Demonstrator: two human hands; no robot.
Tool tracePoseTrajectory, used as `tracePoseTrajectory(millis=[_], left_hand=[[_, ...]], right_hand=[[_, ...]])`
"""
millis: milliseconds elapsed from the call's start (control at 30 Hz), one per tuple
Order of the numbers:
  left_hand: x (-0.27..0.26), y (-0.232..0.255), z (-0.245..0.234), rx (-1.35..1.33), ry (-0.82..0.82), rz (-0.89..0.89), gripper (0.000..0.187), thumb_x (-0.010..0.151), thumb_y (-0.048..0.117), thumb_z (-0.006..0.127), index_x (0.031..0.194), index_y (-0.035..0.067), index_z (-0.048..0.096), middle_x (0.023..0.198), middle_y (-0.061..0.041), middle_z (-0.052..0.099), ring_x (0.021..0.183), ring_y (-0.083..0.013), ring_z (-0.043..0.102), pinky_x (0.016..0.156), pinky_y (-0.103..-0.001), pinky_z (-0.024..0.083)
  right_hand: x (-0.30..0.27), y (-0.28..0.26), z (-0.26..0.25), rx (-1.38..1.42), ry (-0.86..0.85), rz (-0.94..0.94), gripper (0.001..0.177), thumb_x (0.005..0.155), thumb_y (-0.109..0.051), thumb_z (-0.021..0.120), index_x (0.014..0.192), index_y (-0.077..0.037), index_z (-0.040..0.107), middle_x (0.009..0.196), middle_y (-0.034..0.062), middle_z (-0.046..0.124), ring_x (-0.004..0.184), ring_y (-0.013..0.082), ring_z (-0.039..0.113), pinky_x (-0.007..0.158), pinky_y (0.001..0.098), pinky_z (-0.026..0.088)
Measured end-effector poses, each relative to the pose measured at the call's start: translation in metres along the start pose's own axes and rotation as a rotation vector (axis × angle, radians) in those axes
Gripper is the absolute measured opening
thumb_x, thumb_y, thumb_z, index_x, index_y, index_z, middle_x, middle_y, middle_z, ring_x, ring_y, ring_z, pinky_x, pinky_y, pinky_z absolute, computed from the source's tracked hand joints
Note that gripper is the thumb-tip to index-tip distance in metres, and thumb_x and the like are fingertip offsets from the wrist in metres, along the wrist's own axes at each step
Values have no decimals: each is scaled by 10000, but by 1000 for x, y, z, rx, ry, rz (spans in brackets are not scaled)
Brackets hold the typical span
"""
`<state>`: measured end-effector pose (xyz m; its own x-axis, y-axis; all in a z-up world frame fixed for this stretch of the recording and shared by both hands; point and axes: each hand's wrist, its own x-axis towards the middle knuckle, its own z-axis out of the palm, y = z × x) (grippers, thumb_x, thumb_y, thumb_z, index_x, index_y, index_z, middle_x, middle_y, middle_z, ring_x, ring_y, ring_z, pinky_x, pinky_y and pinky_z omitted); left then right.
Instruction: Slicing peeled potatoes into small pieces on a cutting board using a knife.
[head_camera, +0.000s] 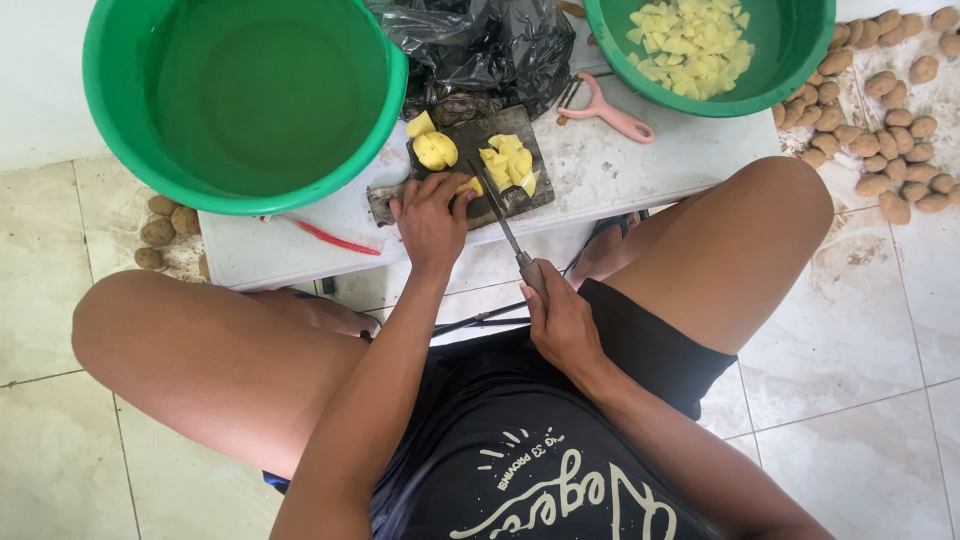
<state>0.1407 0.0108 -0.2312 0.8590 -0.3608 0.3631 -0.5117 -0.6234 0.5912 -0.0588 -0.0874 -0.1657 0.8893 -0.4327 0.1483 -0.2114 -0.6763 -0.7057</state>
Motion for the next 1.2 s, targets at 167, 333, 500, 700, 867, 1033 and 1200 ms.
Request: tracePoseTrajectory(millis=[167,333,500,700,867,1033,1200], left_hand=[[0,0,2,-1,-7,-17,152,935,315,807,1082,281,782,1025,123,732,953,-172,628,872,-399,370],[-1,-3,5,-7,-10,-25,143,941,338,798,1076,293,786,1027,120,737,962,-178,629,890,-404,371],[0,-8,9,-3,-31,-19,145,932,338,796,1069,290,792,1035,121,737,987,-179,630,903,-419,375],[2,-2,4,-19,-40,-25,140,939,325,789,1074,288,794,1033,111,740,982,-184,632,905,-420,372],[4,0,4,-19,-46,-51,132,932,322,800,1063,310,786,1024,128,729,982,-175,631,912,-423,380],[3,-3,4,-14,-45,-50,140,919,311,806,1057,311,781,1022,125,730,987,-181,638,911,-419,375],[3,-3,5,-34,-42,-43,144,930,311,810,1069,283,785,1029,103,740,980,-195,642,896,-424,374]], right_hand=[[-1,1,-1,-35,1,-4,426,1029,-283,598,1345,3,597,995,283,708,896,495,707,632,521,585],[-3,-1,-1,-75,-22,-4,440,1037,-311,579,1358,-11,596,971,273,705,873,491,709,622,522,579],[2,9,6,-92,-56,4,452,1042,-343,556,1362,-28,597,923,249,701,849,472,712,615,524,573],[7,6,12,-82,-44,13,456,1041,-327,566,1341,14,604,902,262,701,828,487,710,615,525,564],[4,-1,5,-75,27,-19,453,1035,-312,578,1362,2,596,950,276,696,867,494,702,641,532,574],[3,5,10,-76,19,-50,457,1029,-305,593,1364,6,597,983,277,705,889,495,705,660,534,579],[1,1,10,-95,12,-30,450,1026,-320,581,1356,-15,602,925,252,701,805,505,702,588,559,562]])
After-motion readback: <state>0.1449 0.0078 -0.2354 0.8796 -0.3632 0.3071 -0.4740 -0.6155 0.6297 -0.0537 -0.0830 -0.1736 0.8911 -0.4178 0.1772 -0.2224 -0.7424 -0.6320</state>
